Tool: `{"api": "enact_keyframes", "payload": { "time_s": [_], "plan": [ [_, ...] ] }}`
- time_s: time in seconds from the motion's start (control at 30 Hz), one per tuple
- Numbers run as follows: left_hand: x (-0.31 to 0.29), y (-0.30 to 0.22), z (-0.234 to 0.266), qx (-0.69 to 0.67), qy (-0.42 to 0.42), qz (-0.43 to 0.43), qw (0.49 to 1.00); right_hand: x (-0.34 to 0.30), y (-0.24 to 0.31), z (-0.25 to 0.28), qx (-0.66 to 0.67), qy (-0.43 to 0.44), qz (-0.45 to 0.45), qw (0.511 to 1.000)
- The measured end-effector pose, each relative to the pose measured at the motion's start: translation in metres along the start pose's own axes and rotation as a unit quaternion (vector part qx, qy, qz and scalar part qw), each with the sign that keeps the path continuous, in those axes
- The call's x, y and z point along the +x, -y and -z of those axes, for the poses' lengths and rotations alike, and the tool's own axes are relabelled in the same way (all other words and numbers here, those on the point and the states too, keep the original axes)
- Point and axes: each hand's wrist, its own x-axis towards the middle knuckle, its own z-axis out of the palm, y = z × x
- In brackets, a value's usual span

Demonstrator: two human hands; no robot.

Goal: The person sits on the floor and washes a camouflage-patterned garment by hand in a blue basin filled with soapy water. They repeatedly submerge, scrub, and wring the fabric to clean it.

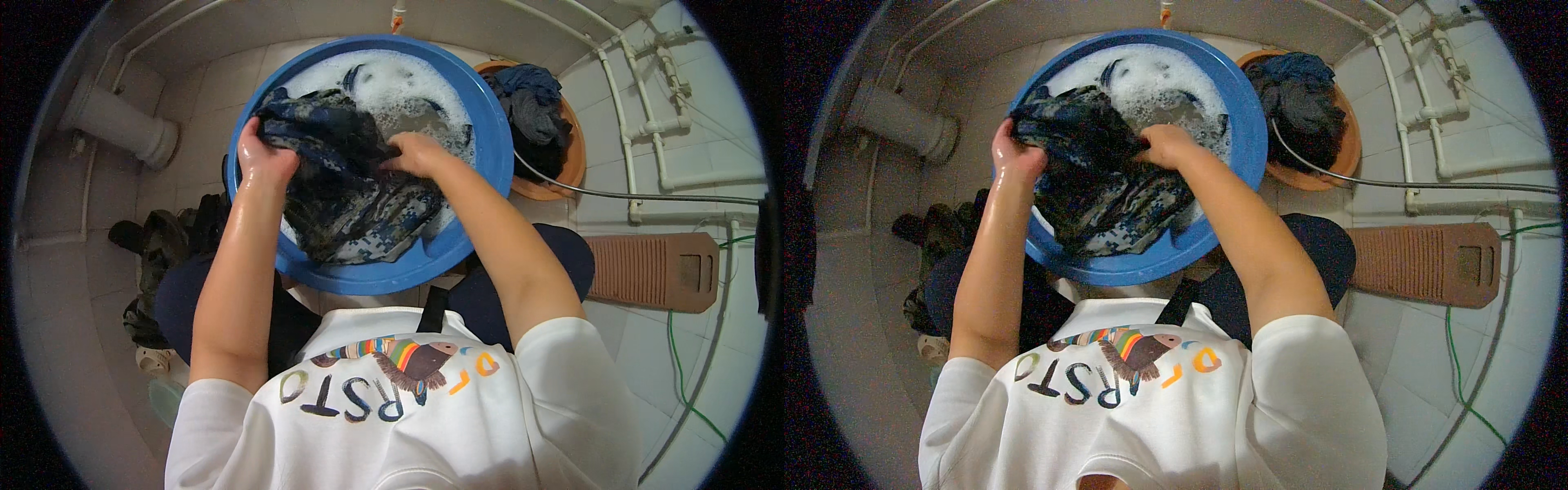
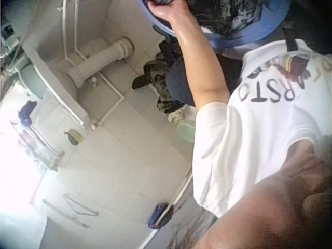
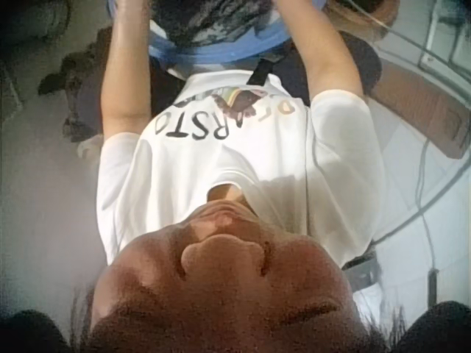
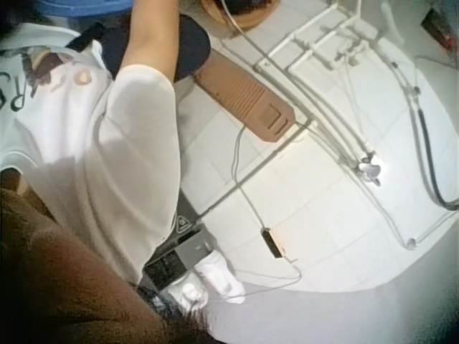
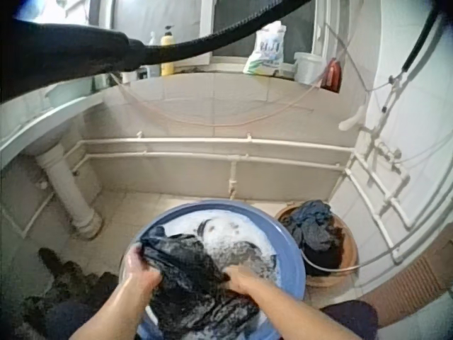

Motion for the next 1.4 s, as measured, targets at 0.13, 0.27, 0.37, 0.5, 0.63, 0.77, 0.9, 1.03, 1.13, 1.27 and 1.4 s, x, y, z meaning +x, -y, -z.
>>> {"api": "enact_keyframes", "payload": {
  "time_s": [0.13, 0.27, 0.37, 0.5, 0.63, 0.77, 0.9, 1.03, 1.13, 1.27, 1.4],
  "plan": [
    [0.020, 0.020, 0.038, 0.003, -0.036, 0.022, 0.999, -0.004, -0.015, 0.021, 0.418, 0.031, -0.100, 0.903],
    [-0.002, 0.040, 0.027, 0.082, -0.015, 0.113, 0.990, -0.006, -0.006, 0.011, 0.299, -0.123, -0.256, 0.911],
    [-0.001, 0.042, 0.031, 0.132, 0.001, 0.134, 0.982, 0.006, -0.023, -0.022, 0.067, 0.011, -0.217, 0.974],
    [0.006, 0.042, 0.043, 0.082, 0.036, 0.165, 0.982, 0.011, -0.035, -0.006, 0.101, 0.006, -0.283, 0.954],
    [0.001, 0.048, 0.035, 0.097, 0.062, 0.126, 0.985, 0.001, -0.002, -0.021, 0.117, -0.332, -0.138, 0.926],
    [-0.004, 0.046, 0.034, 0.059, 0.138, 0.177, 0.973, -0.012, 0.095, -0.008, 0.206, -0.322, 0.200, 0.902],
    [0.005, 0.052, 0.040, 0.209, 0.150, 0.138, 0.956, -0.042, 0.150, -0.016, 0.173, -0.340, 0.287, 0.878],
    [-0.002, 0.081, 0.052, 0.173, 0.078, 0.083, 0.978, -0.027, 0.118, -0.021, 0.126, -0.396, 0.236, 0.878],
    [-0.042, 0.091, 0.004, 0.214, -0.044, 0.134, 0.967, -0.002, 0.080, -0.016, 0.288, -0.409, -0.079, 0.862],
    [0.016, 0.086, 0.068, 0.073, 0.210, 0.239, 0.945, -0.020, 0.115, -0.029, 0.266, -0.408, 0.047, 0.872],
    [-0.002, 0.091, 0.054, 0.127, 0.097, 0.142, 0.977, -0.032, 0.120, -0.032, 0.222, -0.362, 0.167, 0.890]
  ]
}}
